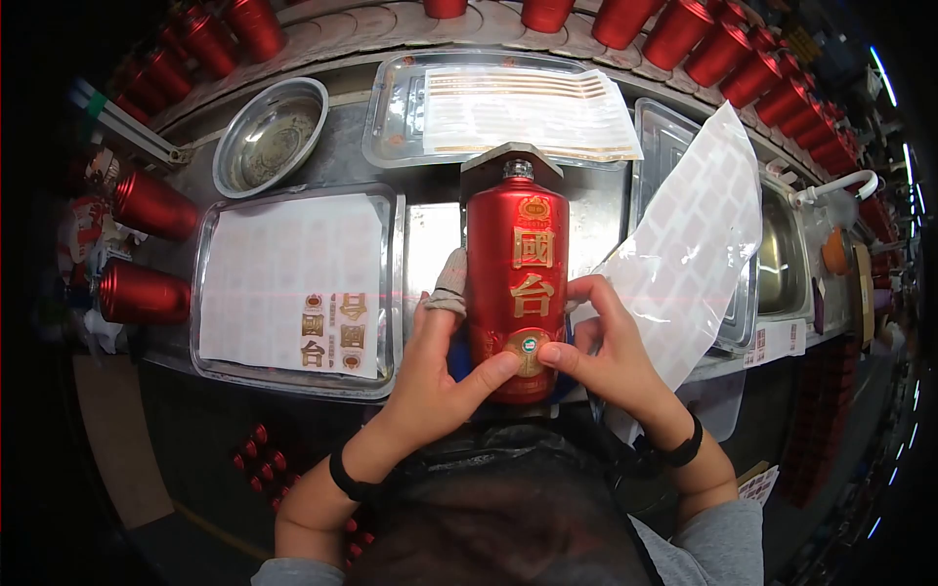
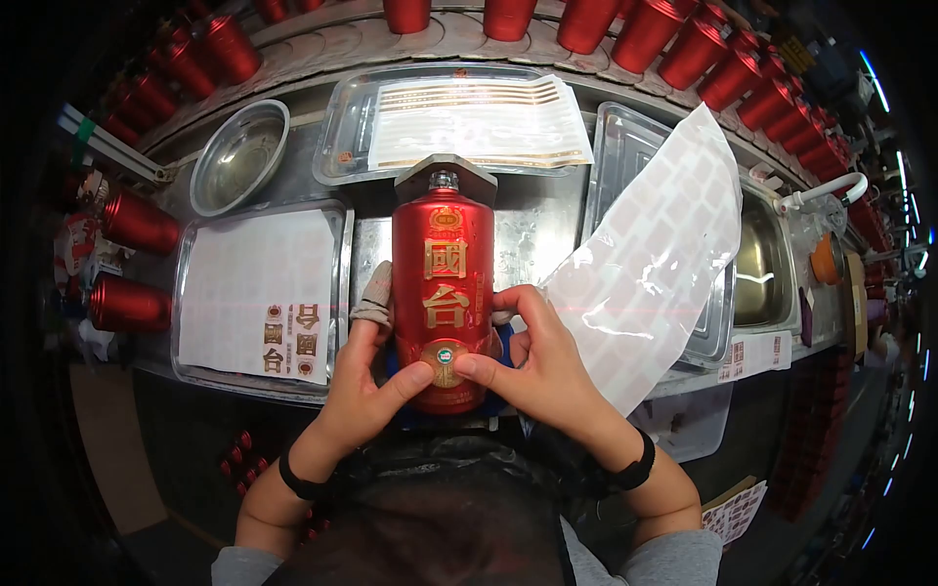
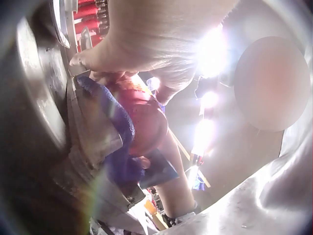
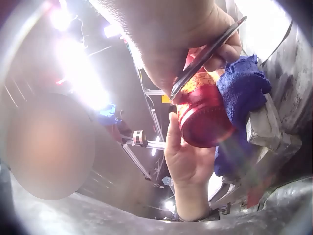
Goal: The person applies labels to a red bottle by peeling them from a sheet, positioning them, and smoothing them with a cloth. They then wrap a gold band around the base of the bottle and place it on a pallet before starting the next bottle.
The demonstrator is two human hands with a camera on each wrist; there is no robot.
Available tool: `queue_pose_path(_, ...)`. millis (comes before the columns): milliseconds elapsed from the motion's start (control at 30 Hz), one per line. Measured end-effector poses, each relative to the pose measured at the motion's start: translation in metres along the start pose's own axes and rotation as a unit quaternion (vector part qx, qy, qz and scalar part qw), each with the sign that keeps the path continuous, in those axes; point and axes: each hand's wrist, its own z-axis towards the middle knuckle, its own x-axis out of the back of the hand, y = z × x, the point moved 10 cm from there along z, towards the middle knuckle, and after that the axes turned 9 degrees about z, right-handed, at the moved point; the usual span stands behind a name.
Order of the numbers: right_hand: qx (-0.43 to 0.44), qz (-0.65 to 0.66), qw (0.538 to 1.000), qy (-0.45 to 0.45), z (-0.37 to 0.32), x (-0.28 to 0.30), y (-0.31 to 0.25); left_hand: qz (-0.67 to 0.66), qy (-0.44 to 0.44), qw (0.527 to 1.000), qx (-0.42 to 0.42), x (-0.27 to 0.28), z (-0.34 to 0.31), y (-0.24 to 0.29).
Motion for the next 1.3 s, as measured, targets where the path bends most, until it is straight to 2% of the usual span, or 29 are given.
queue_pose_path(67, 0.002, 0.018, 1.000, -0.003, 0.000, 0.000, 0.001, -0.074, 0.032, 0.997, 0.001, 0.002, 0.000, -0.003)
queue_pose_path(167, 0.000, 0.046, 0.999, -0.006, 0.000, 0.001, 0.004, -0.128, 0.005, 0.992, 0.016, -0.001, 0.001, -0.012)
queue_pose_path(367, 0.002, 0.027, 1.000, -0.002, 0.003, 0.002, 0.011, -0.129, 0.002, 0.991, 0.020, -0.003, 0.000, -0.013)
queue_pose_path(567, 0.010, 0.046, 0.999, -0.008, 0.003, 0.002, 0.009, -0.106, 0.001, 0.994, 0.009, -0.003, -0.001, -0.012)
queue_pose_path(667, 0.003, 0.059, 0.998, -0.013, 0.000, 0.004, 0.015, -0.041, 0.003, 0.999, -0.010, -0.001, -0.002, -0.009)
queue_pose_path(767, -0.001, 0.060, 0.998, -0.026, -0.001, 0.005, 0.018, -0.053, 0.012, 0.998, -0.013, -0.002, 0.000, -0.007)
queue_pose_path(967, 0.008, 0.079, 0.996, -0.049, 0.002, 0.004, 0.018, 0.045, -0.023, 0.999, -0.005, -0.005, -0.002, -0.007)
queue_pose_path(1300, 0.016, 0.075, 0.995, -0.064, 0.004, 0.005, 0.022, 0.090, -0.034, 0.995, -0.011, -0.005, -0.002, -0.001)
